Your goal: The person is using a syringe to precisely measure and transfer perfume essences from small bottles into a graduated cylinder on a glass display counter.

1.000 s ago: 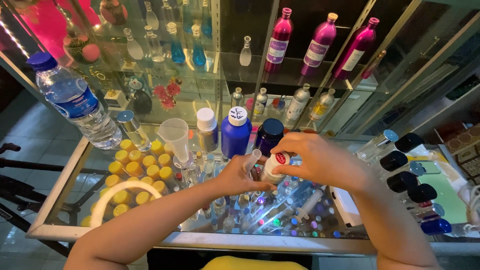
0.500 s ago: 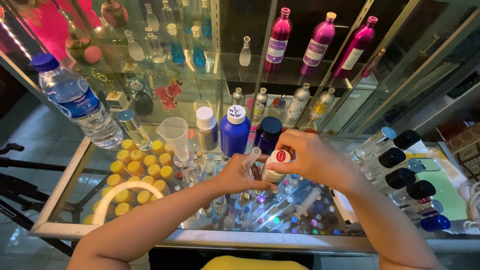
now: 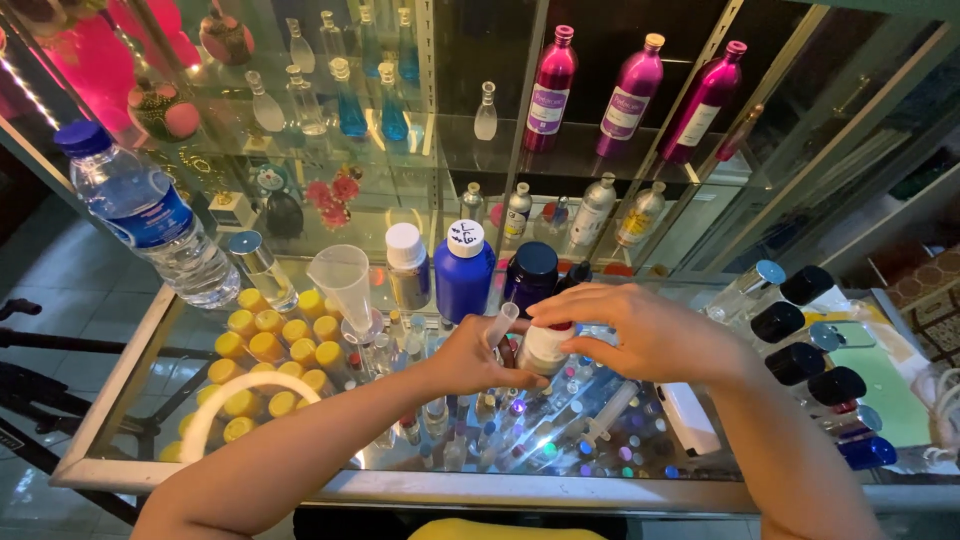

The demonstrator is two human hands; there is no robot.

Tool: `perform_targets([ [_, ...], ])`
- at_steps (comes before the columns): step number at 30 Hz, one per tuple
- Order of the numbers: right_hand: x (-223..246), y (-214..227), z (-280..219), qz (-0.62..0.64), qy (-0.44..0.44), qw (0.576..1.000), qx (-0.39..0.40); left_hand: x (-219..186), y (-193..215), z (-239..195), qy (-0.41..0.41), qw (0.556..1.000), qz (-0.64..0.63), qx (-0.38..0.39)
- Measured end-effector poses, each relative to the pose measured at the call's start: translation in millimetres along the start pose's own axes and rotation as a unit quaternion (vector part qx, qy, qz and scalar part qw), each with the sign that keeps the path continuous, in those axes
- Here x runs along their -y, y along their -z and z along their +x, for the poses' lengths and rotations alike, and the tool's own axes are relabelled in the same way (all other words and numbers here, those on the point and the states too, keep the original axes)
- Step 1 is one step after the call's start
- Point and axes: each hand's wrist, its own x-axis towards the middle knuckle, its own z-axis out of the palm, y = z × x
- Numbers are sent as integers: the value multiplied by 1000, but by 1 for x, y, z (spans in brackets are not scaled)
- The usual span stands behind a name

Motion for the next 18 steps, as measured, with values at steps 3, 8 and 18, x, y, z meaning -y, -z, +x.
perform_targets([
  [3, 1, -2, 1, -6, -3, 1000, -1, -3, -1, 0, 5, 1000, -1, 1],
  [8, -9, -9, -2, -41, 18, 999, -23, 6, -2, -1, 5, 1000, -12, 0],
  [18, -22, -20, -3, -82, 0, 995, -57, 0, -1, 0, 12, 1000, -2, 1],
])
